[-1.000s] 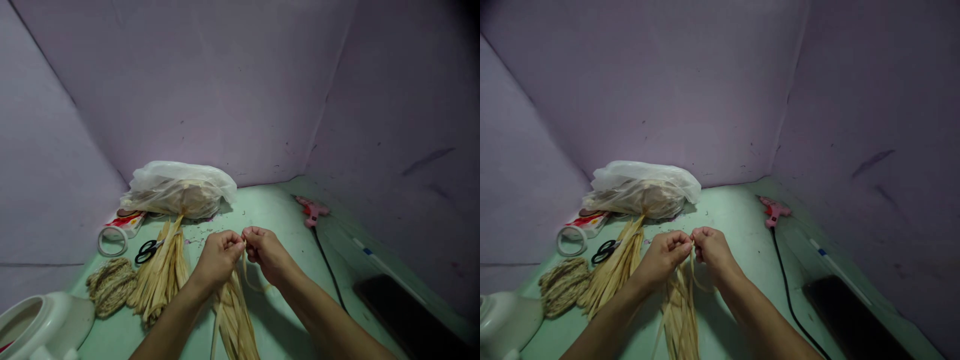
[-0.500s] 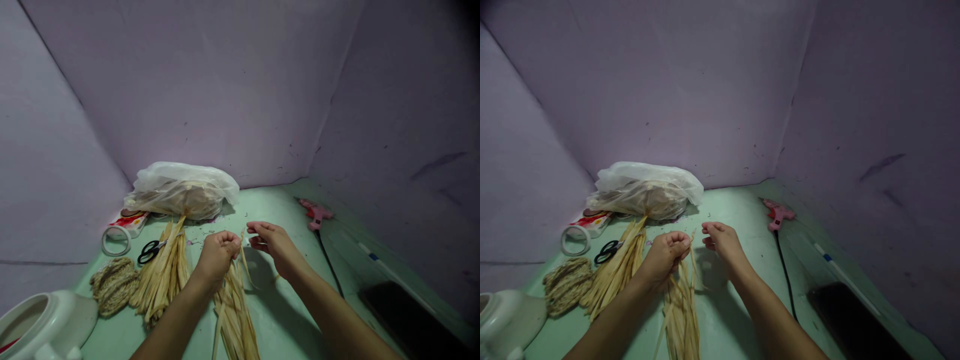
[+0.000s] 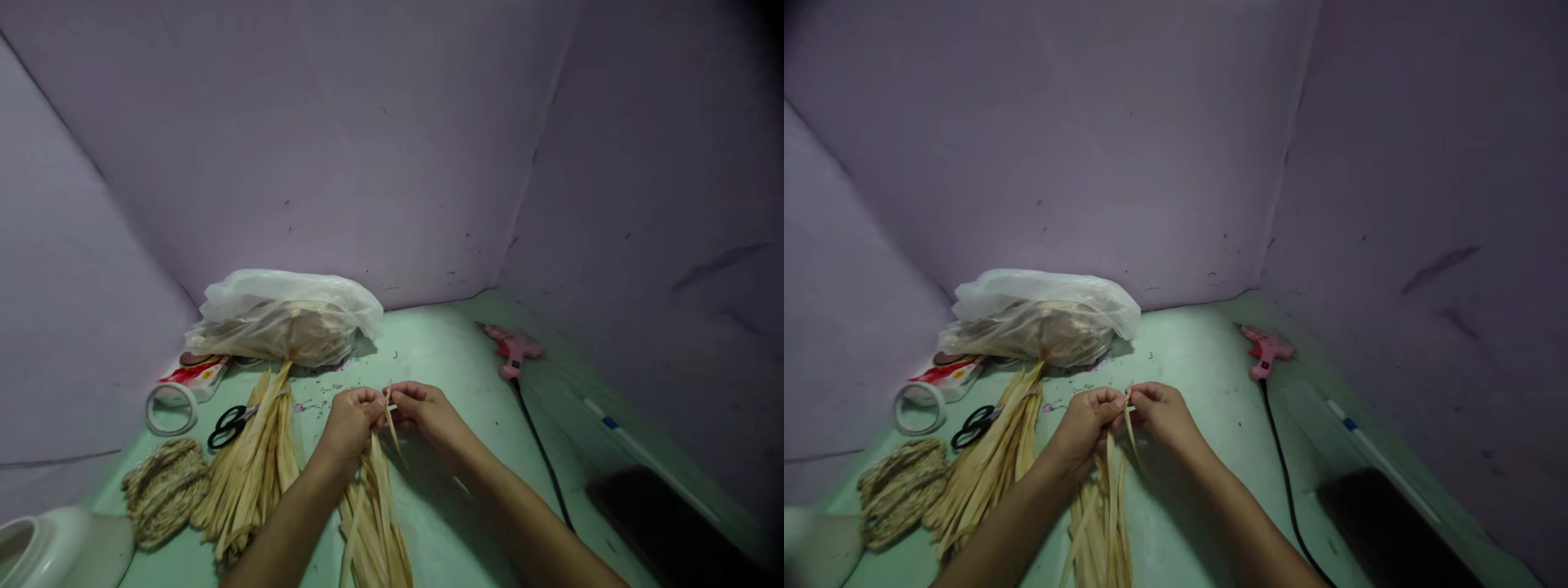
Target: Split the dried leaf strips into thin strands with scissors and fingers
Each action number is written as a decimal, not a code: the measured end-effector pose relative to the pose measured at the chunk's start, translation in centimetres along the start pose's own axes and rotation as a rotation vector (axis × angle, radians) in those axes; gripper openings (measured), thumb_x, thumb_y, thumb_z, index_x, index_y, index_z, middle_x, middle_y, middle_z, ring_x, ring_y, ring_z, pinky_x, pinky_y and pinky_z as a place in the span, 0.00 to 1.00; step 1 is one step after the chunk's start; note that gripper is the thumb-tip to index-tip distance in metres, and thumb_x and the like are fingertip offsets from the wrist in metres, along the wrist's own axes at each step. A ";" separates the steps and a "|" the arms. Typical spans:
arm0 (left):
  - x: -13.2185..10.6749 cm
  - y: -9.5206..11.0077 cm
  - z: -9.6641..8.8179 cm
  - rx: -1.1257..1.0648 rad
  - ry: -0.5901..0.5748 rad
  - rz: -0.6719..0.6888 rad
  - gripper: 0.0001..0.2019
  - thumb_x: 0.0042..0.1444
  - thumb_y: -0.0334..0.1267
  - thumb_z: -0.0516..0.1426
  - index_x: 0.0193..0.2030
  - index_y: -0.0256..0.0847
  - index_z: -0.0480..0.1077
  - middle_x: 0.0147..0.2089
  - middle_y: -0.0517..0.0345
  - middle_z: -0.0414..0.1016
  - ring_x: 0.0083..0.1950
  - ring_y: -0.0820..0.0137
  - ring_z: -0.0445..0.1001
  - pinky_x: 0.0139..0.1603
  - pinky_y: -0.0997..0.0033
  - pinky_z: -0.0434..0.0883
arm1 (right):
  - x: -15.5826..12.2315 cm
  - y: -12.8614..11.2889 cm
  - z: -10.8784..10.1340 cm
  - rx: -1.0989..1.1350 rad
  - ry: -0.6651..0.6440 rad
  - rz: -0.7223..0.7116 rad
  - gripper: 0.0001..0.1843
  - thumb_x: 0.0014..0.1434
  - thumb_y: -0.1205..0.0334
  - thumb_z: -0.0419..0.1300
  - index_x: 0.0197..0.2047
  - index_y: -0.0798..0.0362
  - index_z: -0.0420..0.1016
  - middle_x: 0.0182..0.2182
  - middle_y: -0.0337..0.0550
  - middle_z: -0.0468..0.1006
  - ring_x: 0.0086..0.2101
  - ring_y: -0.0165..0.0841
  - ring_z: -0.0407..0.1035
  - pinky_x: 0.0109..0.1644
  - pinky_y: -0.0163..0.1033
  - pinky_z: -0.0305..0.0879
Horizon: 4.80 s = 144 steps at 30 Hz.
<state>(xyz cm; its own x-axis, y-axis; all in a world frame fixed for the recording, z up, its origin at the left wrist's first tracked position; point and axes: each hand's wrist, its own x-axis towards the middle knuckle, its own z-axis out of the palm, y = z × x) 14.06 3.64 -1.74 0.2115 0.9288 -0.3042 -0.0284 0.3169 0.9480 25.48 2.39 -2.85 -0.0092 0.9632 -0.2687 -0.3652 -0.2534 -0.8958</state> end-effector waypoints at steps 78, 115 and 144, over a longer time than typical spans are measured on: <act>-2.9 1.5 2.4 1.173 0.026 0.472 0.07 0.46 0.33 0.52 0.21 0.40 0.71 0.22 0.53 0.71 0.24 0.68 0.67 0.26 0.72 0.55 | 0.2 -0.1 -0.8 -0.073 0.231 -0.062 0.08 0.38 0.61 0.57 0.23 0.57 0.71 0.16 0.35 0.67 0.16 0.23 0.55 0.20 0.31 0.51; 1.2 -0.1 -0.1 0.650 0.205 0.340 0.06 0.42 0.31 0.52 0.18 0.38 0.66 0.18 0.62 0.65 0.24 0.74 0.61 0.26 0.75 0.54 | 0.1 -0.3 -1.4 -0.738 0.181 -0.266 0.12 0.44 0.56 0.57 0.22 0.56 0.75 0.16 0.40 0.72 0.20 0.30 0.63 0.24 0.33 0.54; 0.3 0.5 1.2 0.175 0.071 0.132 0.04 0.40 0.34 0.51 0.19 0.38 0.60 0.15 0.66 0.60 0.17 0.77 0.60 0.19 0.78 0.58 | -2.2 -1.6 1.2 -0.013 -0.039 0.097 0.11 0.42 0.63 0.59 0.31 0.54 0.64 0.27 0.39 0.68 0.24 0.26 0.63 0.28 0.32 0.60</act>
<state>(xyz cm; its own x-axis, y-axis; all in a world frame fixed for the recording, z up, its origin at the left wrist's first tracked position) 15.29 3.87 -1.24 0.1474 0.9732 -0.1763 0.1197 0.1594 0.9799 24.94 0.80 -0.39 -0.0804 0.9369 -0.3403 -0.3484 -0.3462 -0.8711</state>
